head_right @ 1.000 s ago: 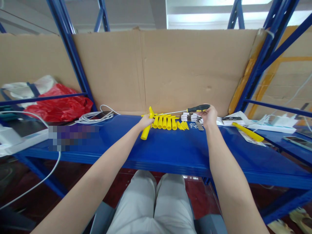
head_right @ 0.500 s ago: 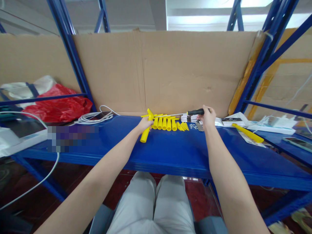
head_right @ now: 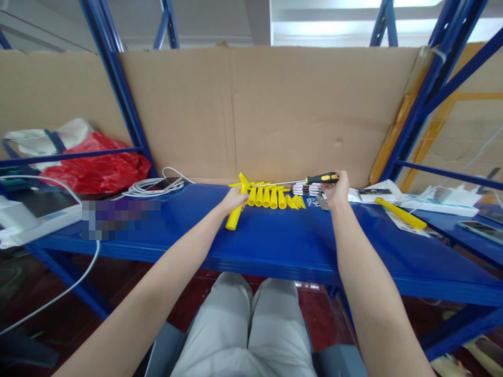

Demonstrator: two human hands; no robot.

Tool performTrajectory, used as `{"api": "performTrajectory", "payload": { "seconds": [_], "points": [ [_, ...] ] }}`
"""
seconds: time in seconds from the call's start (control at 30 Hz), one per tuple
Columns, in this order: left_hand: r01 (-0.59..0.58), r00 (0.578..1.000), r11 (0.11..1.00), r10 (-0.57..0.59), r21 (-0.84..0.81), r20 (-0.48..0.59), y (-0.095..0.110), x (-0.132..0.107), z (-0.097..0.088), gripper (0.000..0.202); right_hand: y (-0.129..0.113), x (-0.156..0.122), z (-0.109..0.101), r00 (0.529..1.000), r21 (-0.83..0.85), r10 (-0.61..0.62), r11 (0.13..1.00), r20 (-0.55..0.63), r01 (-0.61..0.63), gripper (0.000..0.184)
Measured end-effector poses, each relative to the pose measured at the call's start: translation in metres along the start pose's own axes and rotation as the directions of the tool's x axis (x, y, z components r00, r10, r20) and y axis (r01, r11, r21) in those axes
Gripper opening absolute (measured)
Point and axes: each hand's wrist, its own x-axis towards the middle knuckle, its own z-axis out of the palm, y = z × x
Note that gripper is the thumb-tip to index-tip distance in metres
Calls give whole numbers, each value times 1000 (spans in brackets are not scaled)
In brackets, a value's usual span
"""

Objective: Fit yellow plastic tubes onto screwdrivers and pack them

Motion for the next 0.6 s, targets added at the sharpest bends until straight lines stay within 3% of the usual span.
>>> {"api": "performTrajectory", "payload": {
  "seconds": [0.23,0.47,0.6],
  "points": [
    [33,998,999,-32,20,-62,-5,4,-4,22,0,-16,1,995,-381,-63,924,-75,30,24],
    [24,997,999,-23,20,-75,-6,4,-5,19,-3,-17,3,997,-238,78,969,11,-73,25],
    [22,997,1000,-21,15,-79,-6,3,-5,18,-3,-13,0,993,-210,90,975,76,-72,29]
  ]
}}
